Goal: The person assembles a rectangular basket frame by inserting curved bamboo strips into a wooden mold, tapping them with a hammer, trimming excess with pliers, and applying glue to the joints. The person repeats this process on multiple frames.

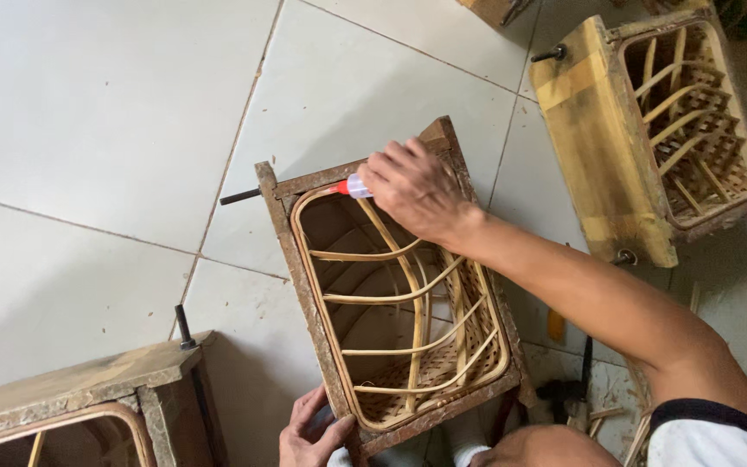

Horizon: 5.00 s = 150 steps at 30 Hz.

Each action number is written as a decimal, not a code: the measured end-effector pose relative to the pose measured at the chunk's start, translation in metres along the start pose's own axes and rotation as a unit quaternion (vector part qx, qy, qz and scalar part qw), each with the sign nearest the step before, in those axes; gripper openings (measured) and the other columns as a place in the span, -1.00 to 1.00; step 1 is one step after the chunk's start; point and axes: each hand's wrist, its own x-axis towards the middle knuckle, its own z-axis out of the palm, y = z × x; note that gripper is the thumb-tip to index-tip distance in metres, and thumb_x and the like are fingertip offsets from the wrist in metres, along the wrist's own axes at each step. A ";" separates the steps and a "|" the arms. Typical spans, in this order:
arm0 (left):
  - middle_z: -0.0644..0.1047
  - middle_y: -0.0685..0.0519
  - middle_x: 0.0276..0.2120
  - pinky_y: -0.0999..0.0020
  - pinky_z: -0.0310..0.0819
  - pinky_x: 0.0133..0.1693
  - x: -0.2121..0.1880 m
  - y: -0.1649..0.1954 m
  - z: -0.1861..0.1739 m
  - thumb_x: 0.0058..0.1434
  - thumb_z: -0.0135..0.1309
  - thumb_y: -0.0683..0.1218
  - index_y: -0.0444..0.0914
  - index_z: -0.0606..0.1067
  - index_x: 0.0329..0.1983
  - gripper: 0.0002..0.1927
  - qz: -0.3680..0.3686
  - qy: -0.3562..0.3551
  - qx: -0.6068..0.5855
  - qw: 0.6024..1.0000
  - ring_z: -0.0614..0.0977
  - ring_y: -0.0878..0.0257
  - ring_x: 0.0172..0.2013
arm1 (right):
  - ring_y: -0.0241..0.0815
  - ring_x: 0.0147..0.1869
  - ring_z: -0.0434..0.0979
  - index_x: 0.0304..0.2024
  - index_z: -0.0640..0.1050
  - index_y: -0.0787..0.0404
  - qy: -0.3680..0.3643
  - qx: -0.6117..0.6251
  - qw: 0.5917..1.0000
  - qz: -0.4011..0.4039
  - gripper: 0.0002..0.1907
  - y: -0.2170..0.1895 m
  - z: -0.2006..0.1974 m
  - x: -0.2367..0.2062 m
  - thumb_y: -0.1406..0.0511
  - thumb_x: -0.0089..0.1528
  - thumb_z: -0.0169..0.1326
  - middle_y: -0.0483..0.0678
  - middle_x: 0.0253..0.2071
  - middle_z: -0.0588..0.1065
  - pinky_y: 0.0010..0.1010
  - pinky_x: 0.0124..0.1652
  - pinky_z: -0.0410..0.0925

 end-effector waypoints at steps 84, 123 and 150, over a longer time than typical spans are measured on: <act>0.52 -0.27 0.19 -0.03 0.39 0.25 0.008 -0.047 -0.022 0.11 0.15 -0.37 -0.47 0.39 0.29 -0.39 0.073 0.024 0.159 0.984 0.51 0.00 0.26 | -0.42 -0.54 0.48 -0.30 0.63 0.35 -0.047 0.637 0.509 0.577 -0.47 -0.054 -0.041 -0.287 -0.04 0.19 0.15 -0.12 -0.53 0.51 -0.59 -0.55 0.35; 0.55 -0.11 -0.02 0.29 0.41 0.02 -0.082 -0.103 0.012 0.56 0.02 0.03 -0.41 0.45 0.15 -0.62 0.084 0.160 0.346 0.921 0.56 0.19 -0.03 | -0.27 -0.22 0.50 -0.16 0.47 0.14 0.256 0.283 0.474 0.794 -0.72 -0.083 -0.112 -0.598 0.23 0.21 0.29 -0.17 -0.26 0.51 -0.34 -0.22 0.40; 0.38 -0.01 0.16 0.36 0.34 0.14 -0.101 0.057 -0.172 0.54 0.03 0.24 -0.29 0.29 0.29 -0.43 0.197 0.460 -0.139 0.855 0.43 0.28 0.15 | -0.13 0.09 0.44 0.06 0.44 0.29 -0.162 0.586 0.589 0.532 -0.66 -0.208 -0.108 -0.438 0.24 0.35 0.21 0.03 0.01 0.46 -0.26 0.13 0.33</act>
